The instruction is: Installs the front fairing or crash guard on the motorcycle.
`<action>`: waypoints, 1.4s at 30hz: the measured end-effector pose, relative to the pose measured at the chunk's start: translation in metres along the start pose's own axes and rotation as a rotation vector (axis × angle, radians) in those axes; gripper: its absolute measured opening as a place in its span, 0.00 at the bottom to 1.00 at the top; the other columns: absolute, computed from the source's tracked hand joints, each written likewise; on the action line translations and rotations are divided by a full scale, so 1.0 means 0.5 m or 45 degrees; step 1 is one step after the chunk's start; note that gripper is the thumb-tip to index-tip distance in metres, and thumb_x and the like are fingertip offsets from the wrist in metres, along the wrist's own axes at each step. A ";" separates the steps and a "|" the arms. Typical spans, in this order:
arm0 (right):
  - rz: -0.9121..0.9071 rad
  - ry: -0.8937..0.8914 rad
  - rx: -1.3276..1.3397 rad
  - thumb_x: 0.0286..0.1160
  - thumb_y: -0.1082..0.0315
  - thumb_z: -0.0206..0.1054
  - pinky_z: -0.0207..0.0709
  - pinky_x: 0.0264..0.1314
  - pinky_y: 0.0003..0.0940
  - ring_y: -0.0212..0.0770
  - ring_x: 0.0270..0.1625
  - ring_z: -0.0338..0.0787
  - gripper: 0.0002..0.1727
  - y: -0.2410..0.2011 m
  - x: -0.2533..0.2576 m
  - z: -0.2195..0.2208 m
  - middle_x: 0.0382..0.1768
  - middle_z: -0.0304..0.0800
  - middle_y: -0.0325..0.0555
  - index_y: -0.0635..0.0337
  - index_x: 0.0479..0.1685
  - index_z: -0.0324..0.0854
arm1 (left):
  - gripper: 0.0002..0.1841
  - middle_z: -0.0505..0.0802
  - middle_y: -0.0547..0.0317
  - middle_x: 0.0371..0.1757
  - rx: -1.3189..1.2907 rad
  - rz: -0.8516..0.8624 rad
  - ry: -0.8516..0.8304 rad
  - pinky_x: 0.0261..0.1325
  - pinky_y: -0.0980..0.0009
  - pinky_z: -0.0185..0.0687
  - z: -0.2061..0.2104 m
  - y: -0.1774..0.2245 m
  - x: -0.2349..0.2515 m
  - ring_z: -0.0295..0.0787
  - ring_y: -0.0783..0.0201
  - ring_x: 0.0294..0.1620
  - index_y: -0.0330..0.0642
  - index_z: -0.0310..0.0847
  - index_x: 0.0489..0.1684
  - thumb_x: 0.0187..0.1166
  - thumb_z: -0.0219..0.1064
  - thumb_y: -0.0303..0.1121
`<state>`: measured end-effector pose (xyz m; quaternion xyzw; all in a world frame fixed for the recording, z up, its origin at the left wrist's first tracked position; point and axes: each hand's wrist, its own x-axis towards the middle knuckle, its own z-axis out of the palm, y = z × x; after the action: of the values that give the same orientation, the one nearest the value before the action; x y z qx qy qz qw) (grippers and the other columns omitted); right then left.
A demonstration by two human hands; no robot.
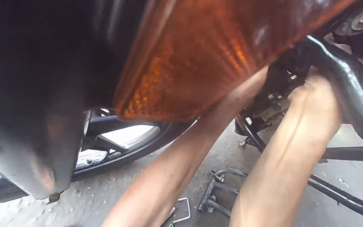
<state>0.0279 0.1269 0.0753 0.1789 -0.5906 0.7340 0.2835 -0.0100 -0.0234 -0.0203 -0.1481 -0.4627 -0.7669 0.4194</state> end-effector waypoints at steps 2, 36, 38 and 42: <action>-0.028 -0.134 0.020 0.71 0.73 0.74 0.84 0.55 0.23 0.30 0.53 0.88 0.15 -0.003 0.009 -0.010 0.45 0.89 0.43 0.65 0.54 0.79 | 0.21 0.85 0.48 0.72 0.022 0.036 0.002 0.70 0.48 0.86 0.008 0.003 0.017 0.83 0.52 0.73 0.43 0.76 0.72 0.92 0.55 0.47; -0.810 -0.178 -0.532 0.72 0.56 0.74 0.82 0.33 0.22 0.23 0.32 0.90 0.12 0.109 0.098 -0.046 0.27 0.91 0.32 0.52 0.27 0.91 | 0.21 0.86 0.47 0.70 -0.014 -0.034 0.077 0.67 0.46 0.86 0.022 0.010 -0.011 0.84 0.52 0.72 0.44 0.76 0.71 0.89 0.60 0.48; -0.609 -0.113 -0.700 0.68 0.50 0.76 0.83 0.34 0.25 0.23 0.32 0.90 0.14 0.076 0.076 -0.036 0.27 0.92 0.31 0.50 0.25 0.91 | 0.21 0.86 0.47 0.70 -0.006 -0.037 0.075 0.66 0.49 0.87 0.018 0.001 -0.010 0.85 0.53 0.70 0.44 0.76 0.72 0.89 0.60 0.46; -0.475 0.107 -0.817 0.57 0.44 0.82 0.86 0.48 0.30 0.29 0.44 0.92 0.22 0.071 0.080 -0.019 0.37 0.93 0.39 0.54 0.36 0.89 | 0.20 0.88 0.48 0.66 0.036 0.032 0.120 0.65 0.50 0.88 0.023 -0.005 0.006 0.87 0.55 0.67 0.42 0.79 0.66 0.90 0.58 0.48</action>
<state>-0.0247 0.1392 0.0699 0.1553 -0.7356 0.4541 0.4781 -0.0156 -0.0147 -0.0141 -0.1119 -0.4512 -0.7610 0.4524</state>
